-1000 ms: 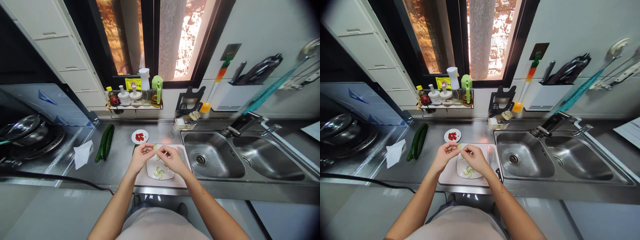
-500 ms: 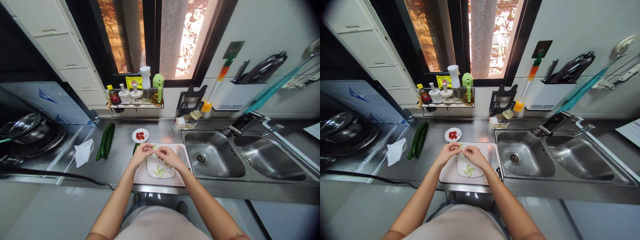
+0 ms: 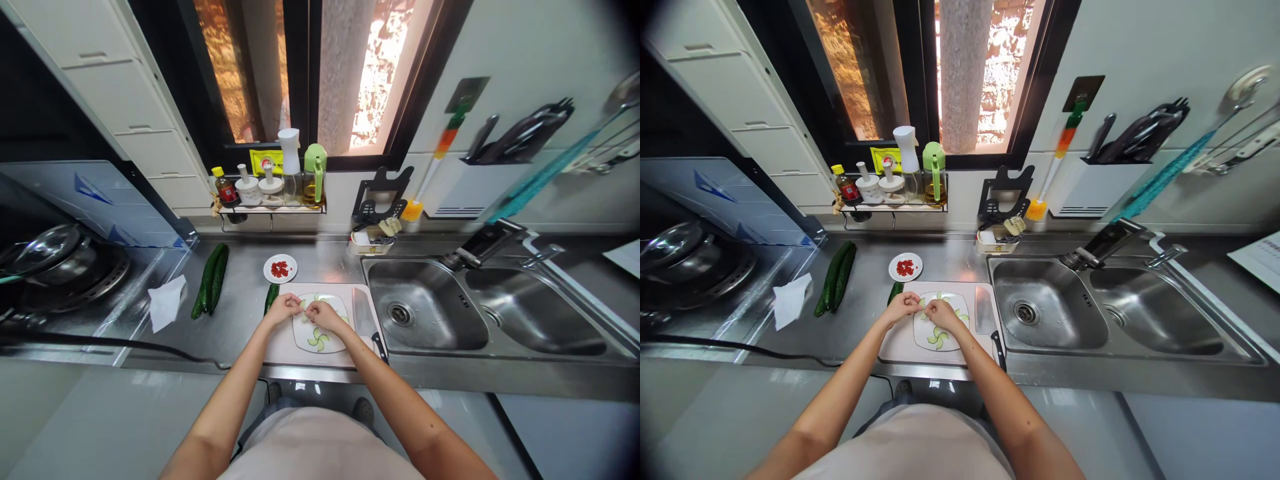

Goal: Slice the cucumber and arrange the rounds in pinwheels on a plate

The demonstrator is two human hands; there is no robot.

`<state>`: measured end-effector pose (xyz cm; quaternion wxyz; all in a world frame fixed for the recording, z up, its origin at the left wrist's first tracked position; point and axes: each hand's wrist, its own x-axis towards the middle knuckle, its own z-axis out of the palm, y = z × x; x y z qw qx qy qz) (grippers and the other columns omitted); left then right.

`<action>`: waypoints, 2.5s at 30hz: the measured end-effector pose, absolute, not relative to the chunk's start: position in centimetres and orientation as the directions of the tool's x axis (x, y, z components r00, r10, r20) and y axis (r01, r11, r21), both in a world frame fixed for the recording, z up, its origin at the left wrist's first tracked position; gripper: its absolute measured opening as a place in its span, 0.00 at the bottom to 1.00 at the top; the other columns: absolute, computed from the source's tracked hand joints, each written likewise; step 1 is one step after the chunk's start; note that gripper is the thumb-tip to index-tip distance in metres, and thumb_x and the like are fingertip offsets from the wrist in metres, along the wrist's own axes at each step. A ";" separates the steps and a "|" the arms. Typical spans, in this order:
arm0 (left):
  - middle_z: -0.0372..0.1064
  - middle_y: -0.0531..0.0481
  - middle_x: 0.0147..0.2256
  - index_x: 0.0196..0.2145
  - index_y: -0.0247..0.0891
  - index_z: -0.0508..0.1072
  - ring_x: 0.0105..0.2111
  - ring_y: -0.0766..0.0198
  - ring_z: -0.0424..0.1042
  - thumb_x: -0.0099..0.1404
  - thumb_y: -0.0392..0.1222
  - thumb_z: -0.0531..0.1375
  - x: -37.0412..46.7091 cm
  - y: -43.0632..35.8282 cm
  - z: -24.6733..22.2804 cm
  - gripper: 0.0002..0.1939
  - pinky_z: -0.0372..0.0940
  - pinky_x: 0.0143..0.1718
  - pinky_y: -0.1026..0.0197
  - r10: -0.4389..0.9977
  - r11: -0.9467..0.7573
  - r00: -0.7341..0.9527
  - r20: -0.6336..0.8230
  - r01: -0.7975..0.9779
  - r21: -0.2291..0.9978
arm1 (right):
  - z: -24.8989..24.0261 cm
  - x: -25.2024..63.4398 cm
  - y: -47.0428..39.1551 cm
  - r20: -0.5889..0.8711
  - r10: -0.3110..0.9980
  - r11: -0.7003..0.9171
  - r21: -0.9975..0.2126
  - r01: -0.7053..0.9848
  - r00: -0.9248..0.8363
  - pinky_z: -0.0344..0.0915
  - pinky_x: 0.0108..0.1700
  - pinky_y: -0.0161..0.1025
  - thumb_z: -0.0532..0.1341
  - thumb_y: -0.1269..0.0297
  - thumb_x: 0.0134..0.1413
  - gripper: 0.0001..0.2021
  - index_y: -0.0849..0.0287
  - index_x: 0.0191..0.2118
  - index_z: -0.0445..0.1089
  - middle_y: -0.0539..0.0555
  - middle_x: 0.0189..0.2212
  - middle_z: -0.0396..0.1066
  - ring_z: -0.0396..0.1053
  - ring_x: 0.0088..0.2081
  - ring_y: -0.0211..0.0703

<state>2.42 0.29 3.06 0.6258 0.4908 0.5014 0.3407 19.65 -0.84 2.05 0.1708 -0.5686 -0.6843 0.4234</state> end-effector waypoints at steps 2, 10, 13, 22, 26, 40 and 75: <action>0.62 0.59 0.17 0.27 0.34 0.68 0.18 0.74 0.58 0.38 0.46 0.69 2.4 0.4 2.0 0.21 0.51 0.23 0.69 0.924 0.269 0.248 -0.291 0.119 0.956 | 1.5 19.2 -0.9 -0.265 0.922 -0.003 -0.731 0.683 -0.280 0.54 0.30 0.30 0.56 0.69 0.51 0.06 0.62 0.29 0.70 0.49 0.23 0.69 0.63 0.26 0.33; 0.63 0.58 0.19 0.29 0.34 0.70 0.21 0.71 0.60 0.44 0.39 0.66 2.4 1.0 -1.0 0.13 0.54 0.25 0.68 0.937 0.201 0.181 -0.299 0.423 0.884 | 0.3 18.2 -1.0 -0.325 0.916 -0.011 -0.605 0.796 -0.235 0.51 0.30 0.31 0.57 0.69 0.53 0.06 0.61 0.32 0.71 0.54 0.30 0.72 0.64 0.31 0.37; 0.66 0.56 0.22 0.30 0.36 0.72 0.24 0.69 0.63 0.46 0.37 0.65 2.6 1.0 -0.9 0.11 0.54 0.27 0.67 0.947 0.145 0.151 -0.283 0.584 0.798 | 0.4 18.2 -0.9 -0.343 0.914 -0.005 -0.545 0.838 -0.218 0.50 0.30 0.33 0.56 0.68 0.54 0.07 0.61 0.33 0.71 0.57 0.34 0.73 0.66 0.33 0.39; 0.73 0.50 0.33 0.35 0.42 0.72 0.36 0.60 0.70 0.55 0.42 0.60 3.8 0.2 0.7 0.08 0.57 0.32 0.64 0.955 0.087 0.040 -0.293 0.908 0.410 | 1.2 17.4 -1.0 -0.361 0.910 0.050 -0.392 0.919 -0.203 0.53 0.35 0.34 0.51 0.64 0.60 0.12 0.59 0.42 0.70 0.59 0.39 0.73 0.69 0.41 0.44; 0.73 0.49 0.38 0.42 0.44 0.70 0.39 0.59 0.71 0.57 0.44 0.60 4.3 0.0 1.0 0.14 0.59 0.36 0.63 0.959 0.073 0.026 -0.283 0.940 0.334 | 1.5 17.2 -1.4 -0.359 0.914 0.056 -0.350 0.935 -0.190 0.55 0.37 0.36 0.51 0.65 0.60 0.11 0.59 0.44 0.67 0.59 0.41 0.73 0.69 0.43 0.46; 0.71 0.50 0.37 0.44 0.44 0.72 0.36 0.63 0.69 0.63 0.41 0.56 3.1 -1.1 1.8 0.12 0.58 0.36 0.64 0.974 -0.072 0.160 -0.162 0.891 0.449 | 1.7 17.1 -4.6 -0.300 0.947 0.027 -0.295 0.955 -0.120 0.57 0.38 0.36 0.47 0.61 0.63 0.16 0.52 0.53 0.63 0.55 0.43 0.72 0.70 0.42 0.44; 0.67 0.46 0.44 0.51 0.49 0.70 0.44 0.59 0.69 0.66 0.43 0.53 4.2 -1.2 1.5 0.17 0.60 0.43 0.61 0.951 -0.103 0.178 -0.254 0.954 0.283 | 1.4 16.3 -4.5 -0.338 0.920 0.145 -0.181 0.973 -0.200 0.60 0.41 0.40 0.45 0.62 0.64 0.17 0.58 0.51 0.66 0.61 0.36 0.75 0.72 0.41 0.47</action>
